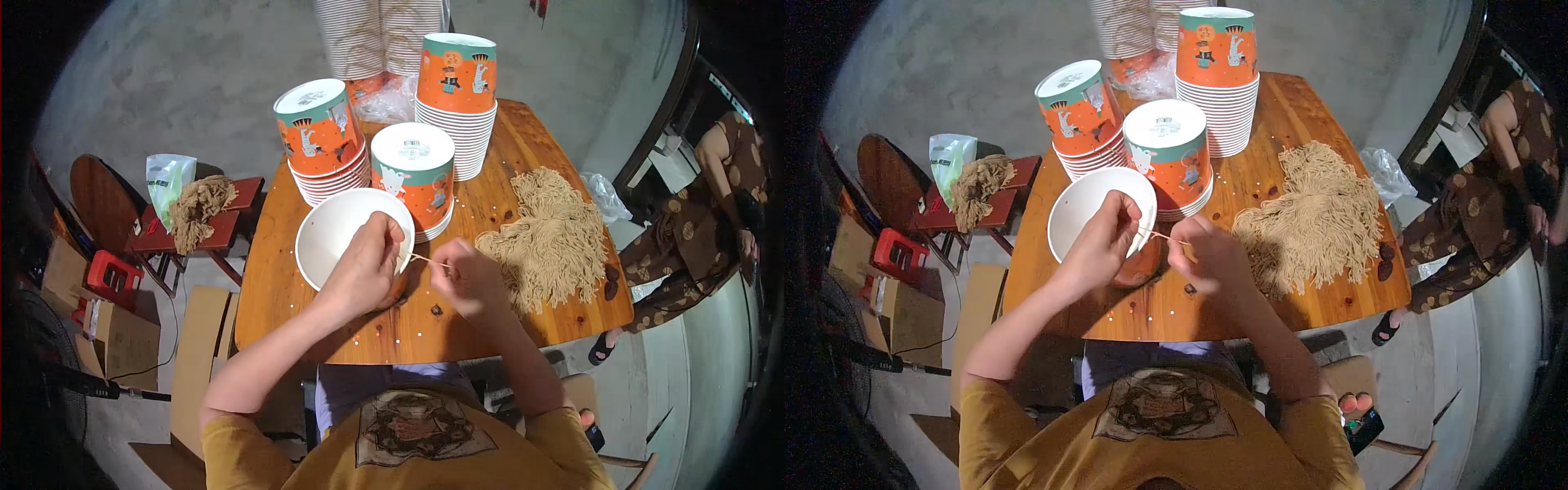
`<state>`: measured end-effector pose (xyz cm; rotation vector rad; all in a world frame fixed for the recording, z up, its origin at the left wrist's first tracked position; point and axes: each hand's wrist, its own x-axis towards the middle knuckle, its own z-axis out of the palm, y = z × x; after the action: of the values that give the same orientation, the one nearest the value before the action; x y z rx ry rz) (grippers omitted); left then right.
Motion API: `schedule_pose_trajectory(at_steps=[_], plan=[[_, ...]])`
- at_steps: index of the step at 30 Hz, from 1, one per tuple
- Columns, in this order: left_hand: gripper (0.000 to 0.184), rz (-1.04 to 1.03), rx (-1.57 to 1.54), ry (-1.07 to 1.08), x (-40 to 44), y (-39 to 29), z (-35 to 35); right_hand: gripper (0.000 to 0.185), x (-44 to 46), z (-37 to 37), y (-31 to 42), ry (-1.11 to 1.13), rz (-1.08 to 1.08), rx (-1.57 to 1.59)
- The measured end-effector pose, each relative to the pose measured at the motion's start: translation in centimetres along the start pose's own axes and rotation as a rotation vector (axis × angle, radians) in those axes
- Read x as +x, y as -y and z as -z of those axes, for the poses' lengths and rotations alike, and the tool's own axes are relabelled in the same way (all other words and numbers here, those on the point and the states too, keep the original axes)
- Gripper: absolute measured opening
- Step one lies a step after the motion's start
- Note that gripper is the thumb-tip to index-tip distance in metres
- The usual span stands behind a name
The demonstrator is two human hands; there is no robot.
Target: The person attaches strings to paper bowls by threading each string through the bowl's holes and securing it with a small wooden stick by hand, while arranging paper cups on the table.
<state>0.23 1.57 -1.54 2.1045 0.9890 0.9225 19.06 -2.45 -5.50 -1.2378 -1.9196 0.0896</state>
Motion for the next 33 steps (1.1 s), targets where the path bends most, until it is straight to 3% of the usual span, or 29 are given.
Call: schedule_pose_trajectory(at_steps=[2,6,8,11,15,17,20,23,24,28,31,33], plan=[[0.012,0.043,-0.004,0.023,-0.1,-0.6,0.4,0.018,-0.3,0.1,-0.1,0.048,-0.157,0.263],[0.013,0.074,-0.064,0.017,-0.1,-1.1,0.3,0.021,0.5,1.0,1.7,0.058,-0.186,0.260],[0.013,0.079,-0.096,0.014,-0.1,-1.0,0.2,0.026,0.9,0.5,2.0,0.042,-0.100,0.149],[0.013,0.039,-0.130,0.000,0.0,-0.3,0.1,0.024,0.5,-1.3,1.0,-0.044,0.009,0.095],[0.014,0.002,-0.029,-0.049,-0.3,-0.4,0.3,0.019,-0.2,-1.2,0.8,-0.046,-0.019,0.054],[0.015,0.031,-0.044,-0.036,-0.3,-0.5,0.4,0.015,-0.2,-0.4,1.2,0.025,-0.135,0.291],[0.017,0.032,-0.096,-0.045,-0.7,-0.8,0.7,0.012,0.6,1.5,1.8,0.114,-0.119,0.015],[0.024,-0.075,0.446,0.059,-2.6,-2.3,1.6,0.013,0.7,3.3,0.7,0.110,-0.006,-0.083],[0.024,-0.075,0.445,0.063,-3.3,-2.3,1.6,0.013,1.1,4.0,1.3,0.147,-0.088,0.012],[0.014,-0.089,0.509,0.086,-4.9,-2.1,2.2,0.015,2.9,5.0,2.5,0.175,-0.072,0.045],[0.011,-0.164,0.594,0.036,-5.8,-1.3,3.4,0.018,3.9,4.9,2.3,0.258,0.055,0.015],[0.013,-0.198,0.607,0.022,-6.2,-0.3,4.3,0.016,4.7,5.0,1.5,0.371,0.210,0.196]])
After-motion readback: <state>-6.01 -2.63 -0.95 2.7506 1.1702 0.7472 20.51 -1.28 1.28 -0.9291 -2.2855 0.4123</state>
